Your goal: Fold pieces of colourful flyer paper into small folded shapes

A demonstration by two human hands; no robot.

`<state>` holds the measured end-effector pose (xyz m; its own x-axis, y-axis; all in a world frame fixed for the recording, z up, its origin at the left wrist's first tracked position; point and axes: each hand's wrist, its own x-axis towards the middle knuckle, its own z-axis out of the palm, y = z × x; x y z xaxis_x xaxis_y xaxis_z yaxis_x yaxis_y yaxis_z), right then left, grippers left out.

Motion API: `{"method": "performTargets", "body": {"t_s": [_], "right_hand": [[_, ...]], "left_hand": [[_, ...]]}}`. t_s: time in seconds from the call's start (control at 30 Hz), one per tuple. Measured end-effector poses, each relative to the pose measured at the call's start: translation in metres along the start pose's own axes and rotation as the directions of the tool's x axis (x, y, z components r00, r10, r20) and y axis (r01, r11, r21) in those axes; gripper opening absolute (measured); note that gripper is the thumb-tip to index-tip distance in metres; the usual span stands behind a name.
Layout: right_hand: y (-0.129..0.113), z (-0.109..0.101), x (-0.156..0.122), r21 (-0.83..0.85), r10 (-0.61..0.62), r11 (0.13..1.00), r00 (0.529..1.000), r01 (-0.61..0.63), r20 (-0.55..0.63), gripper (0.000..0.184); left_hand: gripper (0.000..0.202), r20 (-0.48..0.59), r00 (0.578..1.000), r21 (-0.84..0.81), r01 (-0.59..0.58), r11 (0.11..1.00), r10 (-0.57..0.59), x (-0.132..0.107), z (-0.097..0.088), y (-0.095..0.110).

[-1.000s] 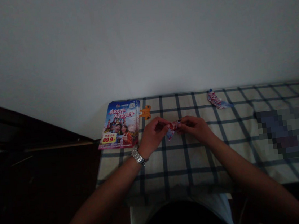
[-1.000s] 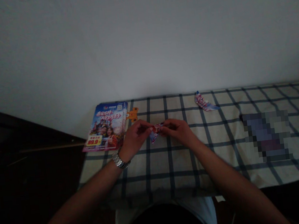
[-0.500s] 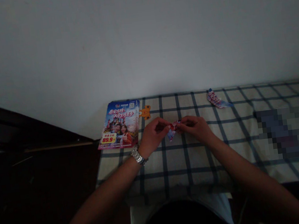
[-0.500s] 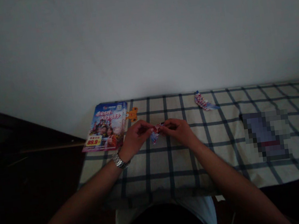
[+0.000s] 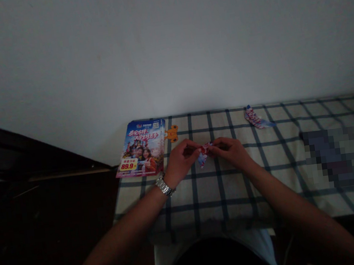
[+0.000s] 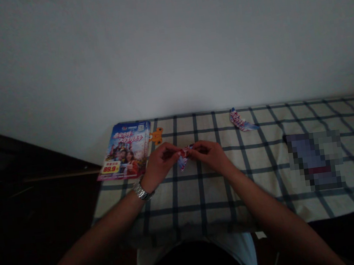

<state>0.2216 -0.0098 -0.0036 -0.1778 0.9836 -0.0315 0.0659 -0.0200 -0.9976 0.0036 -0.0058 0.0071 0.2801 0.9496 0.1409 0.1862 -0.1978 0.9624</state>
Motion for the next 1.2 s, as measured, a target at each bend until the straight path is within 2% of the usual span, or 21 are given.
{"method": "performTargets", "body": {"t_s": [0.17, 0.33, 0.63, 0.93, 1.2], "right_hand": [[0.0045, 0.0002, 0.0000, -0.012, -0.021, 1.000, 0.999, 0.022, 0.047, 0.029], [0.0036, 0.0014, -0.0002, -0.036, -0.037, 0.999, 0.999, 0.038, 0.039, 0.028], [0.0022, 0.0022, 0.0001, -0.071, -0.050, 0.996, 0.998, 0.052, 0.023, 0.024], [0.0016, 0.0005, -0.0013, -0.191, -0.082, 0.978, 0.995, 0.090, 0.048, 0.025], [0.0038, 0.0009, -0.0019, -0.116, -0.060, 0.991, 0.993, 0.072, 0.103, 0.027]], "left_hand": [[0.017, -0.008, 1.000, -0.006, -0.014, 1.000, 0.014, 0.0009, -0.0003, -0.0001], [0.016, 0.005, 1.000, 0.013, -0.019, 1.000, 0.018, 0.0013, -0.0001, -0.0022], [0.015, 0.040, 0.999, -0.054, 0.009, 0.999, -0.007, -0.0004, 0.0031, -0.0036], [0.018, 0.091, 0.996, 0.000, 0.001, 1.000, -0.001, 0.0013, 0.0016, -0.0005], [0.022, 0.083, 0.996, 0.044, 0.024, 0.999, -0.028, 0.0013, 0.0005, 0.0001]]}}
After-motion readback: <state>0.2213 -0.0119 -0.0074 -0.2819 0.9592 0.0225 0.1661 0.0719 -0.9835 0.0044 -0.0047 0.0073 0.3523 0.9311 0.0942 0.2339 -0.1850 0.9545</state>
